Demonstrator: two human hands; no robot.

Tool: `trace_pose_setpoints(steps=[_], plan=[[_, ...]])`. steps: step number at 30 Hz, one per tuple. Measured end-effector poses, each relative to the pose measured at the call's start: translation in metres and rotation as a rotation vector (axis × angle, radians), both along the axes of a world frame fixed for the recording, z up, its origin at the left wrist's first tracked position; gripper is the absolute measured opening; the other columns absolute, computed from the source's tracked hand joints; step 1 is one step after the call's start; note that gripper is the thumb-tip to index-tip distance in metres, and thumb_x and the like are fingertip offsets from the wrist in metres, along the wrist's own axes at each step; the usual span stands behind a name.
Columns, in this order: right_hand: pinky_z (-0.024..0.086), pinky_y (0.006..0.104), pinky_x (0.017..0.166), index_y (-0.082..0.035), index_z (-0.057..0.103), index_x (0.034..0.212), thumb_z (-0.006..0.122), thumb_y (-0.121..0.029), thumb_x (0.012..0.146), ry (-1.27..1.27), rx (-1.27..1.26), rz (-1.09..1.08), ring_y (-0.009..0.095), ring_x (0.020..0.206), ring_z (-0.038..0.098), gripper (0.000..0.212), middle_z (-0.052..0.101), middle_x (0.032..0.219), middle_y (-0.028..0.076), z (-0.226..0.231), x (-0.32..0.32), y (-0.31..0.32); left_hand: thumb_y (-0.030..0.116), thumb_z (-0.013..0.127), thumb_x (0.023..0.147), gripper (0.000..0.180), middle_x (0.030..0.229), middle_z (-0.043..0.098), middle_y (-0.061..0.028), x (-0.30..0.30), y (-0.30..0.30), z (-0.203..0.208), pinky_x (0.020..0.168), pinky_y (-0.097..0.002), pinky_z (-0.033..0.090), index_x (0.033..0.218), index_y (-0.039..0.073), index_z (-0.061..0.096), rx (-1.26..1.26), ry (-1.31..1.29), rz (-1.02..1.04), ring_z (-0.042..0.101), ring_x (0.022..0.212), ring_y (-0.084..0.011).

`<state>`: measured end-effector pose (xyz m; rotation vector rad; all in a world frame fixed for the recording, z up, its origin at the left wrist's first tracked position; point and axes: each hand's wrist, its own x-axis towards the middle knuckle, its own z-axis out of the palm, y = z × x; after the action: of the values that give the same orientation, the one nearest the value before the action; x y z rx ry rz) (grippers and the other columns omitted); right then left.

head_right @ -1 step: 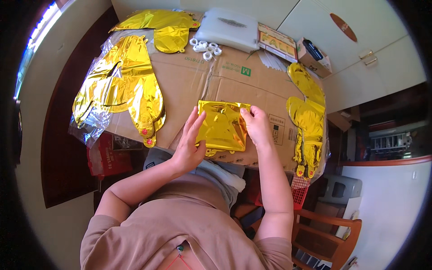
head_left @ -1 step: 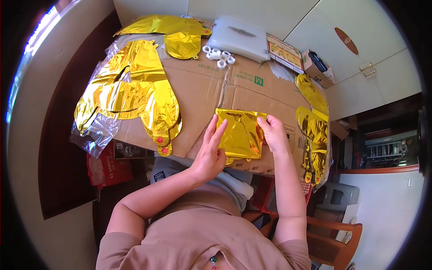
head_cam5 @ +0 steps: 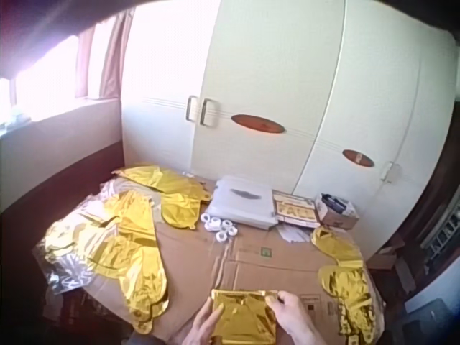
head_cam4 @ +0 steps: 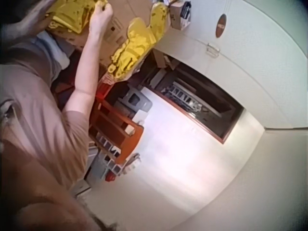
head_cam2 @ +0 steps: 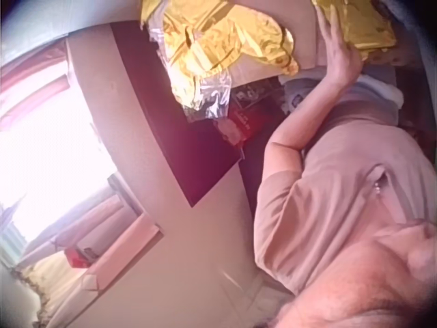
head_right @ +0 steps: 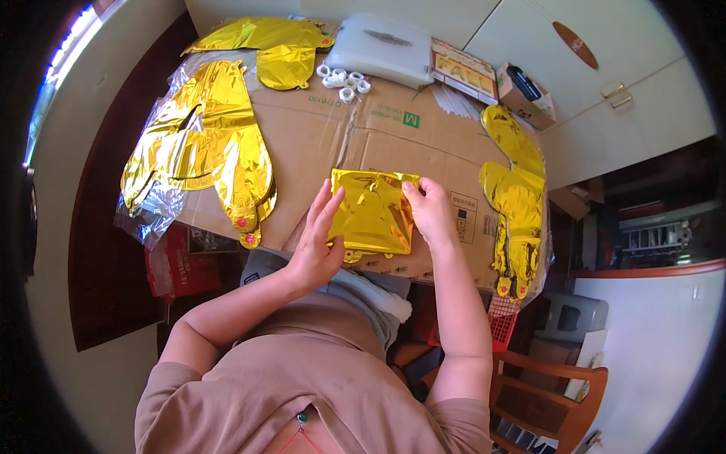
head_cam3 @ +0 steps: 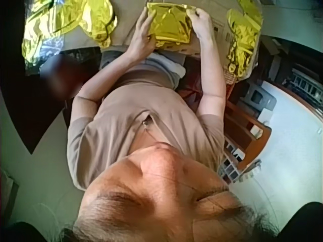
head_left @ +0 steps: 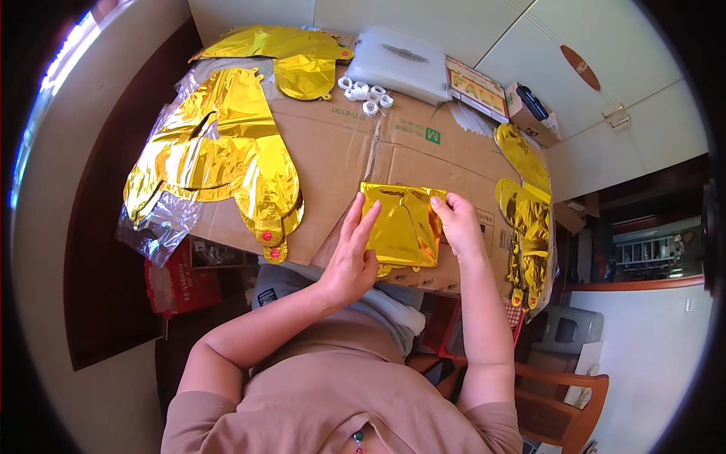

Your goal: Folding gold-colored foil balloons at a packaging workstation.

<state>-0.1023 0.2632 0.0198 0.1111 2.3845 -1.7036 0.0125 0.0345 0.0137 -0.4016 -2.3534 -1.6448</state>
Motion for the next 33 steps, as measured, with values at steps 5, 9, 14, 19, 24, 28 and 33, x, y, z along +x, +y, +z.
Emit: trace_pose_setpoints(steps=[5,9,14,19,24,28,33], plan=[[0.052,0.0322,0.071,0.002,0.066,0.115,0.068,-0.015,0.094,0.181,0.296,-0.070,0.018,0.073,0.066,0.027,0.070,0.081,0.008,0.010,0.007,-0.005,-0.016,0.047,0.079,0.082,0.161,0.015,-0.0295,-0.001,0.003,-0.003,0.120,-0.0483,0.025,0.156,0.006,0.030,-0.043,0.048,-0.012,0.019,0.150,-0.0469],[0.054,0.0393,0.075,-0.001,0.065,0.119,0.070,-0.016,0.091,0.197,0.516,-0.079,0.029,0.080,0.071,0.032,0.073,0.087,0.016,0.023,0.011,-0.009,-0.017,0.045,0.079,0.080,0.161,0.015,-0.0305,-0.002,0.006,-0.005,0.120,-0.0498,0.024,0.155,0.005,0.032,-0.105,0.107,-0.018,0.018,0.150,-0.0482],[0.055,0.0400,0.075,-0.002,0.065,0.118,0.069,-0.017,0.092,0.213,0.496,-0.062,0.031,0.081,0.071,0.030,0.073,0.089,0.017,0.012,0.006,-0.001,-0.017,0.045,0.081,0.076,0.160,0.016,-0.0306,-0.001,0.010,-0.005,0.120,-0.0513,0.024,0.154,0.005,0.034,-0.154,0.136,-0.046,0.019,0.149,-0.0502],[0.055,0.0414,0.075,-0.003,0.066,0.115,0.068,-0.018,0.092,0.209,0.522,-0.062,0.033,0.081,0.071,0.028,0.073,0.089,0.017,0.013,0.007,0.001,-0.016,0.045,0.081,0.075,0.159,0.020,-0.0305,-0.002,0.010,-0.008,0.120,-0.0529,0.024,0.153,0.006,0.036,-0.211,0.132,-0.043,0.021,0.148,-0.0507],[0.053,0.0428,0.083,-0.002,0.064,0.115,0.067,-0.016,0.092,0.398,0.803,-0.054,0.034,0.095,0.067,0.027,0.069,0.105,0.017,0.023,0.017,-0.005,-0.016,0.049,0.076,0.080,0.157,0.021,-0.0323,-0.002,0.011,-0.014,0.118,-0.0570,0.025,0.152,0.004,0.036,-0.240,0.091,-0.075,0.019,0.146,-0.0550],[0.050,0.0448,0.092,-0.001,0.061,0.121,0.065,-0.015,0.092,0.601,0.834,-0.010,0.037,0.109,0.061,0.032,0.062,0.119,0.018,0.023,0.035,-0.015,-0.015,0.046,0.080,0.073,0.155,0.026,-0.0329,-0.003,0.014,-0.014,0.119,-0.0547,0.025,0.151,0.001,0.036,-0.270,0.103,-0.049,0.022,0.146,-0.0526],[0.048,0.0453,0.099,0.001,0.058,0.126,0.062,-0.013,0.094,0.643,0.769,0.033,0.039,0.116,0.058,0.036,0.059,0.126,0.021,0.004,0.048,-0.017,-0.015,0.047,0.080,0.072,0.156,0.025,-0.0330,-0.002,0.014,-0.013,0.119,-0.0550,0.024,0.150,0.000,0.037,-0.274,0.106,-0.056,0.022,0.146,-0.0528]])
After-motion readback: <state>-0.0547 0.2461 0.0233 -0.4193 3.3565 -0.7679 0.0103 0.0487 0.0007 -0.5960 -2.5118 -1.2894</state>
